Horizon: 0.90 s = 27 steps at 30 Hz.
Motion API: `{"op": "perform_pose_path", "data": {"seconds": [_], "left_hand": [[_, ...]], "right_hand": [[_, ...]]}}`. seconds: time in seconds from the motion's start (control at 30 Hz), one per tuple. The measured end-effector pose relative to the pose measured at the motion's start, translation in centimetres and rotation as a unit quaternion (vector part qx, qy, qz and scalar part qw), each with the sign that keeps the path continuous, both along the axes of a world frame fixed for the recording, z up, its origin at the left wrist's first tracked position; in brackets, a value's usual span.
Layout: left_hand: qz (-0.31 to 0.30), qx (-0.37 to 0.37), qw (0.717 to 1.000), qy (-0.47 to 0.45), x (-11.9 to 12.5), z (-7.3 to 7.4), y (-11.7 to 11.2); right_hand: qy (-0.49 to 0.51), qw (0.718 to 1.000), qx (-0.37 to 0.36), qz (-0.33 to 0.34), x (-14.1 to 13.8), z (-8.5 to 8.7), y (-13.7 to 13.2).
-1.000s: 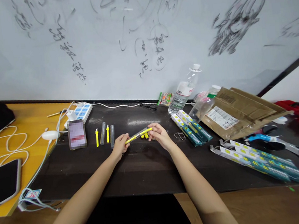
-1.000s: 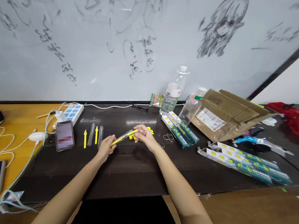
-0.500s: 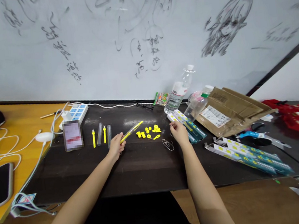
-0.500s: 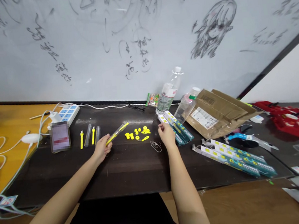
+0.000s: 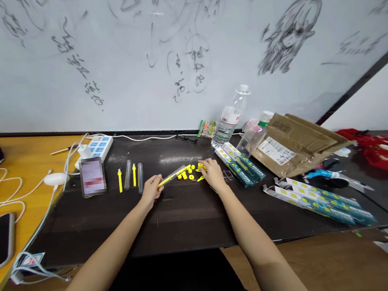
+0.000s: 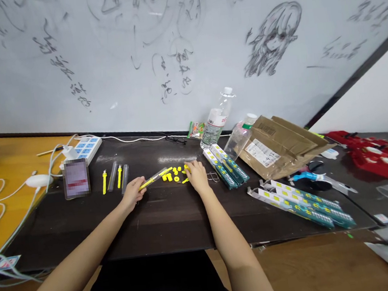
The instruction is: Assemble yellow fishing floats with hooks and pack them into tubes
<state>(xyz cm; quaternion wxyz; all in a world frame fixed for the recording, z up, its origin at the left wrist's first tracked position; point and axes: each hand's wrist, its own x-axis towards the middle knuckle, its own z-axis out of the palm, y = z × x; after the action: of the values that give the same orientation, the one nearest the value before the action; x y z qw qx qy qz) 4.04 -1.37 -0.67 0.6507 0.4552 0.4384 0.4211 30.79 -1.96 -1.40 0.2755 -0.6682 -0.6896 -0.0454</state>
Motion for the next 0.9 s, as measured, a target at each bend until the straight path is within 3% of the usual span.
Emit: {"op": "perform_pose_path", "data": {"seconds": [0.13,0.23,0.33,0.4,0.53,0.77,0.9], "left_hand": [[0.002,0.016,0.999,0.028,0.1,-0.1,0.0],[0.011,0.024,0.999,0.041,0.1,-0.1,0.0],[0.015,0.035,0.998,0.051,0.1,-0.1,0.0],[0.016,0.037,0.998,0.056,0.1,0.0,0.0],[0.015,0.039,0.998,0.053,0.1,0.0,-0.1],[0.007,0.04,0.997,0.061,0.2,0.0,-0.1],[0.008,0.049,0.996,0.07,0.2,-0.4,0.0]], "right_hand": [[0.038,0.999,0.008,0.008,0.3,0.1,0.3],[0.19,0.979,0.055,0.04,0.4,0.6,0.1],[0.415,0.902,0.045,0.108,-0.2,1.4,-0.5],[0.503,0.851,0.013,0.151,-0.9,1.9,-1.0],[0.54,0.82,-0.016,0.187,-2.3,2.4,-1.7],[0.533,0.827,-0.012,0.178,-2.7,2.5,-1.8],[0.552,0.809,-0.033,0.198,-2.7,2.4,-1.8]]}}
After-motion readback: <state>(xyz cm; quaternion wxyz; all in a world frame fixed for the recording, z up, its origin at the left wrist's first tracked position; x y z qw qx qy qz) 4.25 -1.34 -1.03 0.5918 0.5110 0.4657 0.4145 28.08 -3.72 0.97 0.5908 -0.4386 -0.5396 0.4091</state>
